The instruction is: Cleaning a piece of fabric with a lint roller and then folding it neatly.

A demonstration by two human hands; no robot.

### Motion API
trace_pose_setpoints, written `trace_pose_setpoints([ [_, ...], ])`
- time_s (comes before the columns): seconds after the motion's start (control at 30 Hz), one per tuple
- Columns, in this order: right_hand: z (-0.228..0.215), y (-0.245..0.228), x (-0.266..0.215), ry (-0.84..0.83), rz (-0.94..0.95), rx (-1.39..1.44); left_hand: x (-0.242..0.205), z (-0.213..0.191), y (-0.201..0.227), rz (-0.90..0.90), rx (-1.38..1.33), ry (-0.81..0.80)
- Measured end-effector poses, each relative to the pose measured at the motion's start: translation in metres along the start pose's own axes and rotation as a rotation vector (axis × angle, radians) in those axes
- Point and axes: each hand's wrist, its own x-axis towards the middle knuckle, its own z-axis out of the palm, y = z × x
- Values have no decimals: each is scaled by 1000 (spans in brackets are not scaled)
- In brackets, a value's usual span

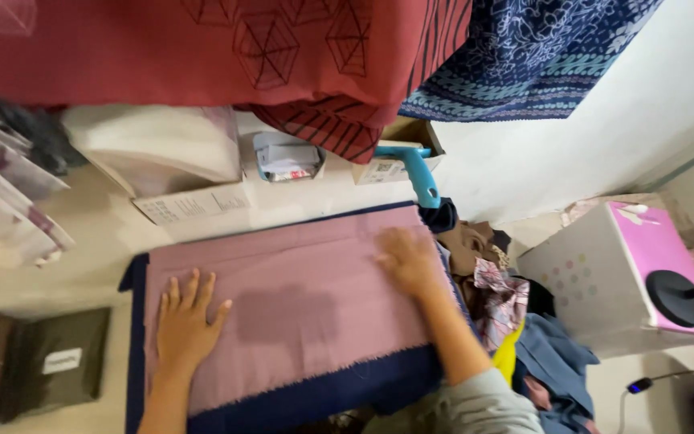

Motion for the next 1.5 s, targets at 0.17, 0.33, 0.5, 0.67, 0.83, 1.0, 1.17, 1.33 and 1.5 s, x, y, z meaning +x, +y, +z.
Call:
trace_pose_setpoints([
  [0.17, 25, 83, -54, -303, 587, -244, -6, -10, 11, 1, 26, 67],
  [0.33, 17, -64, -47, -266, 296, -156, -16, -37, 90, 211, -7, 539],
  [0.5, 20, -166, -58, -209, 5, -105, -70, -13, 176, 154, -11, 206],
  [0.67, -5, -65, -115, -241, 325, -61, -101, -61, 93, -36, 35, -160],
  [0.83, -62, -22, -130, -538, 710, -87, -134, -80, 24, -366, -61, -403],
  [1.0, -49, 27, -129, -624, 787, 15, -140, -76, 18, -298, -57, -303],
  [1.17, -137, -5, -11, -13, 357, 306, -144, -78, 21, -284, -45, -284],
  [1.33, -221, -87, 115, 294, 381, 195, -147, -64, 16, -230, -31, -124],
  [1.5, -27, 105, 194, -140, 443, -184, -151, -61, 16, -233, 50, -105],
])
